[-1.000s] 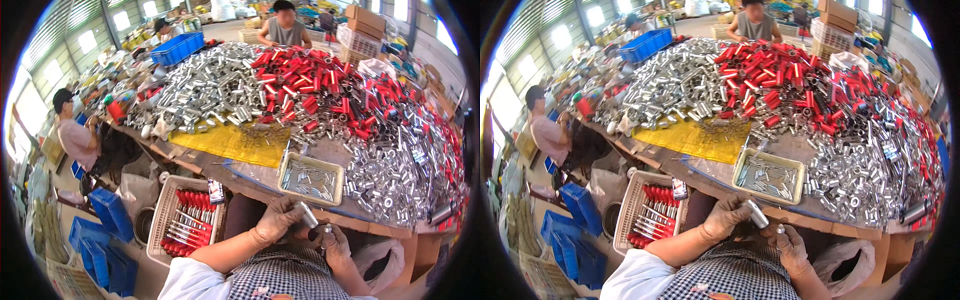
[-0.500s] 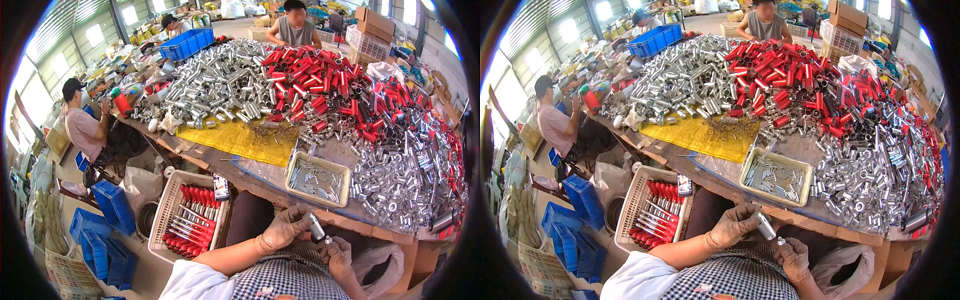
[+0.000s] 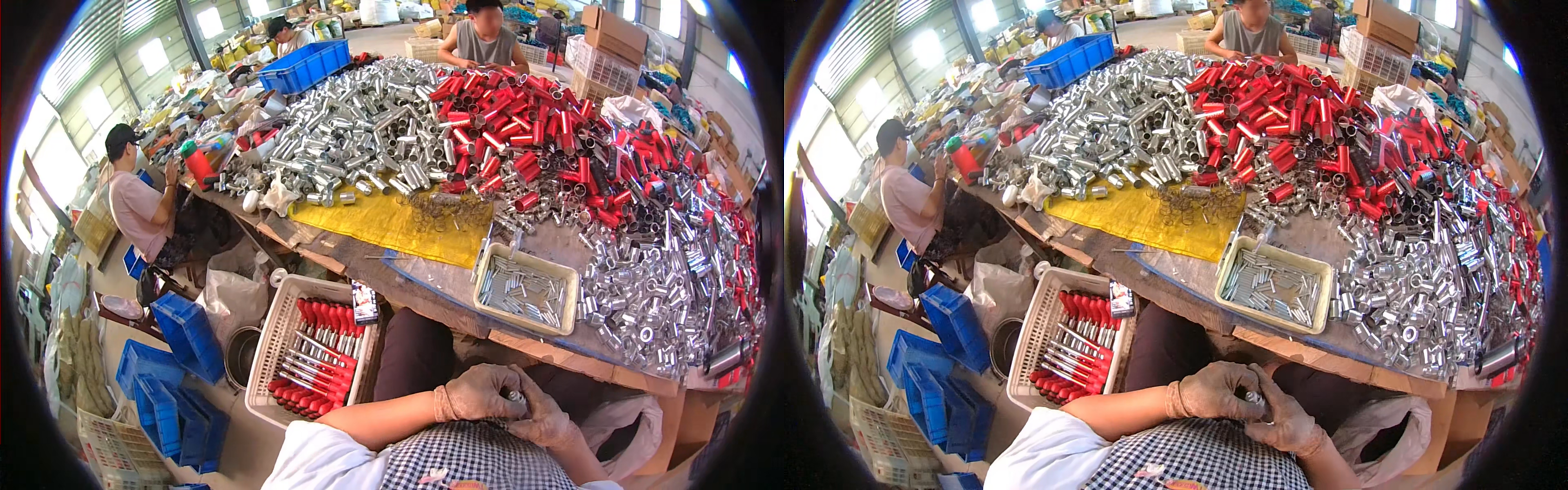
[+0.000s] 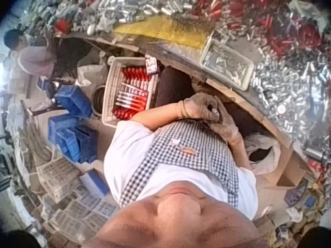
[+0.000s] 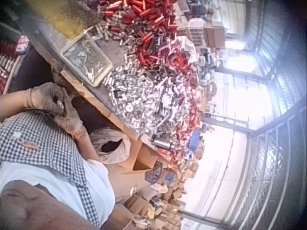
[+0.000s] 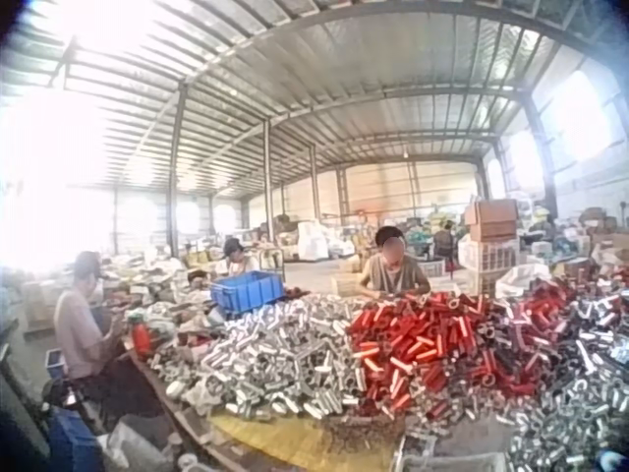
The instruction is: The person assembles tools by inserting metal tubes, springs, and pins into plastic handles by hand, then placing the completed tools into a basket.
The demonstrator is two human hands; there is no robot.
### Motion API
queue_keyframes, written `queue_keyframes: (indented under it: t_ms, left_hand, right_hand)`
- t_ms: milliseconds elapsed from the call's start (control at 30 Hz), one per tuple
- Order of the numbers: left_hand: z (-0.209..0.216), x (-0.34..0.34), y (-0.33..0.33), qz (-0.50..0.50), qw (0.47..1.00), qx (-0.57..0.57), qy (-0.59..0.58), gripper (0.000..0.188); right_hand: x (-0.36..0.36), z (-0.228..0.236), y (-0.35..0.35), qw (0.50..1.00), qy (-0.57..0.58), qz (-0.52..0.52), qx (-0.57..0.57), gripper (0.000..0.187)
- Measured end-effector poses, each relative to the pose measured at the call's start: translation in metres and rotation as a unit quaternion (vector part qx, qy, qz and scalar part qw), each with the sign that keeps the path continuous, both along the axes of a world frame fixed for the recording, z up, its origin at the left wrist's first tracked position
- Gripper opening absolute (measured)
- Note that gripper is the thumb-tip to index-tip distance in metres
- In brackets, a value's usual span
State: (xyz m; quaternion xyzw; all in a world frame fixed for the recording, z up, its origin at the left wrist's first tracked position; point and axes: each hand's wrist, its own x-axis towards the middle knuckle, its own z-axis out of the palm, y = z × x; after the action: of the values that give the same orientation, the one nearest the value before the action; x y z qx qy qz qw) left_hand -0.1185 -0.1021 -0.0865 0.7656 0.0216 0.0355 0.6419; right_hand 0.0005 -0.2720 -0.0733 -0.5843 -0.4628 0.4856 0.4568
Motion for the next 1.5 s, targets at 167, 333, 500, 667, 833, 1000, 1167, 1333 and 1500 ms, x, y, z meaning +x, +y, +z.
queue_keyframes:
  t_ms: [167,333,500,667,833,1000,1167,1333,1500]
  left_hand:
    - [-0.010,-0.026,0.026,0.172,0.963,0.124,-0.168,0.035]
    - [-0.124,-0.077,0.105,0.565,0.705,0.425,-0.049,0.035]
    - [-0.256,-0.127,0.152,0.545,0.692,0.403,0.246,0.071]
    - [-0.306,-0.137,0.168,0.483,0.609,0.529,0.340,0.052]
    - [-0.318,-0.143,0.179,0.431,0.673,0.522,0.298,0.061]
    - [-0.322,-0.145,0.181,0.424,0.655,0.563,0.273,0.061]
    - [-0.308,-0.145,0.177,0.453,0.692,0.483,0.288,0.064]
    - [-0.303,-0.149,0.176,0.466,0.706,0.446,0.293,0.062]
    - [-0.302,-0.144,0.178,0.429,0.704,0.483,0.294,0.061]
  right_hand:
    - [0.025,-0.008,-0.013,0.965,-0.185,-0.179,0.054,0.049]
    - [0.090,-0.024,-0.048,0.817,-0.124,-0.535,0.175,0.010]
    - [0.173,-0.142,-0.092,0.706,-0.426,-0.551,0.128,0.021]
    - [0.145,-0.096,-0.046,0.784,-0.283,-0.545,0.086,0.030]
    - [0.163,-0.127,-0.061,0.802,-0.293,-0.508,0.112,0.032]
    - [0.141,-0.102,-0.033,0.830,-0.181,-0.498,0.173,0.035]
    - [0.146,-0.116,-0.035,0.829,-0.130,-0.496,0.223,0.036]
    - [0.153,-0.116,-0.039,0.840,-0.195,-0.479,0.164,0.044]
    - [0.154,-0.127,-0.039,0.823,-0.116,-0.504,0.235,0.036]
